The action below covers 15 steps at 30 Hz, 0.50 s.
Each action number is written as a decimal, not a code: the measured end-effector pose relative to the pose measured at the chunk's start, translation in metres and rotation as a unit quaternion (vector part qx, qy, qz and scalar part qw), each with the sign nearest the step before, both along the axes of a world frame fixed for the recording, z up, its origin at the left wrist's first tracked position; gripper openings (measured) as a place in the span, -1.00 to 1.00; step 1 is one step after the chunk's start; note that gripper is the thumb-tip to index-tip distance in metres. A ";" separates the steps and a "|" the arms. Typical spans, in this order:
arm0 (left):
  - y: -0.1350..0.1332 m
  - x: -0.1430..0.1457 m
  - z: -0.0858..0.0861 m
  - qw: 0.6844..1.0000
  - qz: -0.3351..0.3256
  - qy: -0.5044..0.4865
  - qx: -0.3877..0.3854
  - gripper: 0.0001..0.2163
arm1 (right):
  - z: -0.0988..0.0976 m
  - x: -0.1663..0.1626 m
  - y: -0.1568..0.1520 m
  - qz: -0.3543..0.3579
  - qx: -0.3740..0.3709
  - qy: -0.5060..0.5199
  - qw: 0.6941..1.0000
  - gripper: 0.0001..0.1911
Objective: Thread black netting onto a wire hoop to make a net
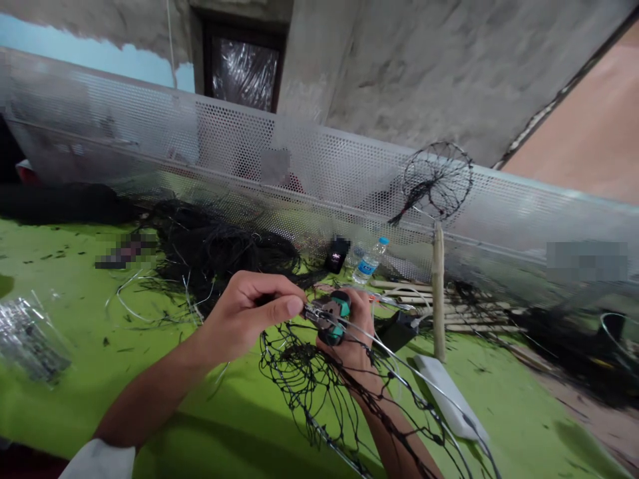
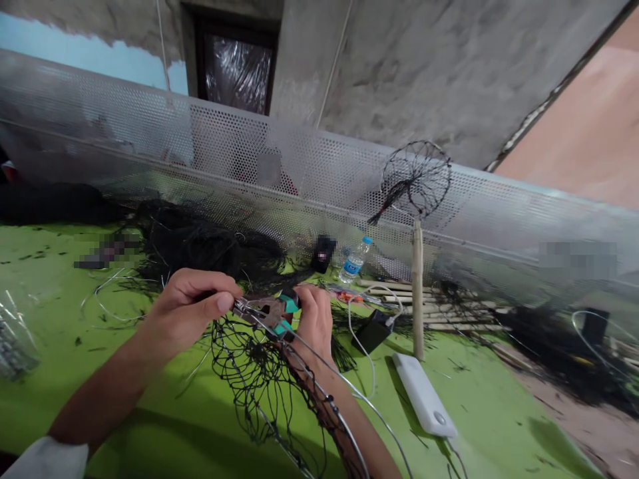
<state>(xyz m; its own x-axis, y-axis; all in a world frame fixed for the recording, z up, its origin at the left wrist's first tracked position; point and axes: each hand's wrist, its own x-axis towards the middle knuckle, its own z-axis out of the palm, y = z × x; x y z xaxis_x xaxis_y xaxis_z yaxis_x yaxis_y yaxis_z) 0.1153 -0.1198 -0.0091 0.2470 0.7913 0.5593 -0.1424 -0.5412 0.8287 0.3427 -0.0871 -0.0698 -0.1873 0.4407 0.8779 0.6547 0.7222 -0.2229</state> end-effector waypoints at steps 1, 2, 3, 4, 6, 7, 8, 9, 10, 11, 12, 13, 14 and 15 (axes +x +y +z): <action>0.000 0.001 -0.001 1.000 0.001 0.000 0.002 -0.74 | 0.000 0.000 0.000 -0.004 -0.001 0.000 1.000 -0.39; 0.000 0.001 -0.001 1.000 0.000 -0.001 0.004 -0.74 | 0.001 -0.001 -0.001 -0.008 -0.003 -0.001 1.000 -0.43; 0.001 0.001 -0.002 1.000 -0.002 -0.004 0.006 -0.74 | 0.002 -0.002 -0.001 -0.011 -0.006 -0.003 1.000 -0.45; 0.001 0.001 -0.002 1.000 -0.006 -0.009 0.007 -0.75 | 0.002 -0.002 -0.002 -0.014 -0.007 -0.005 1.000 -0.47; 0.002 0.002 -0.004 1.000 -0.011 -0.019 0.009 -0.76 | 0.004 -0.003 -0.002 -0.017 -0.005 -0.009 1.000 -0.48; 0.002 0.001 -0.004 1.000 -0.011 -0.024 0.010 -0.77 | 0.004 -0.003 -0.002 -0.018 -0.004 -0.011 1.000 -0.49; 0.003 0.001 -0.005 0.999 -0.011 -0.028 0.010 -0.78 | 0.004 -0.003 -0.003 -0.019 -0.002 -0.012 1.000 -0.49; 0.003 0.001 -0.006 0.999 -0.011 -0.031 0.010 -0.78 | 0.004 -0.003 -0.003 -0.020 -0.002 -0.015 1.000 -0.49; 0.003 0.001 -0.006 0.999 -0.010 -0.032 0.010 -0.78 | 0.004 -0.003 -0.002 -0.022 -0.002 -0.017 1.000 -0.48; 0.004 0.002 -0.007 0.999 -0.009 -0.030 0.009 -0.77 | 0.003 -0.003 -0.002 -0.023 -0.002 -0.020 1.000 -0.48; 0.004 0.002 -0.008 1.000 -0.006 -0.028 0.007 -0.76 | 0.003 -0.002 -0.001 -0.025 -0.001 -0.021 0.999 -0.47; 0.005 0.002 -0.008 1.000 -0.003 -0.028 0.005 -0.75 | 0.002 -0.002 0.000 -0.026 -0.001 -0.023 0.999 -0.45; 0.005 0.002 -0.008 1.000 0.001 -0.030 0.002 -0.75 | 0.001 -0.002 0.001 -0.028 0.001 -0.025 0.999 -0.43; 0.006 0.003 -0.009 0.999 0.003 -0.034 0.001 -0.75 | 0.000 -0.003 0.002 -0.030 0.003 -0.026 0.999 -0.40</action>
<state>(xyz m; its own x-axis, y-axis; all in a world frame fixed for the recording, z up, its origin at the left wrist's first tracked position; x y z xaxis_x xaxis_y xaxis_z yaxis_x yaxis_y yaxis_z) 0.1179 -0.1139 -0.0178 0.2027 0.7916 0.5764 -0.1954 -0.5440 0.8160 0.3402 -0.0850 -0.0695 -0.2065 0.4469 0.8704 0.7082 0.6821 -0.1822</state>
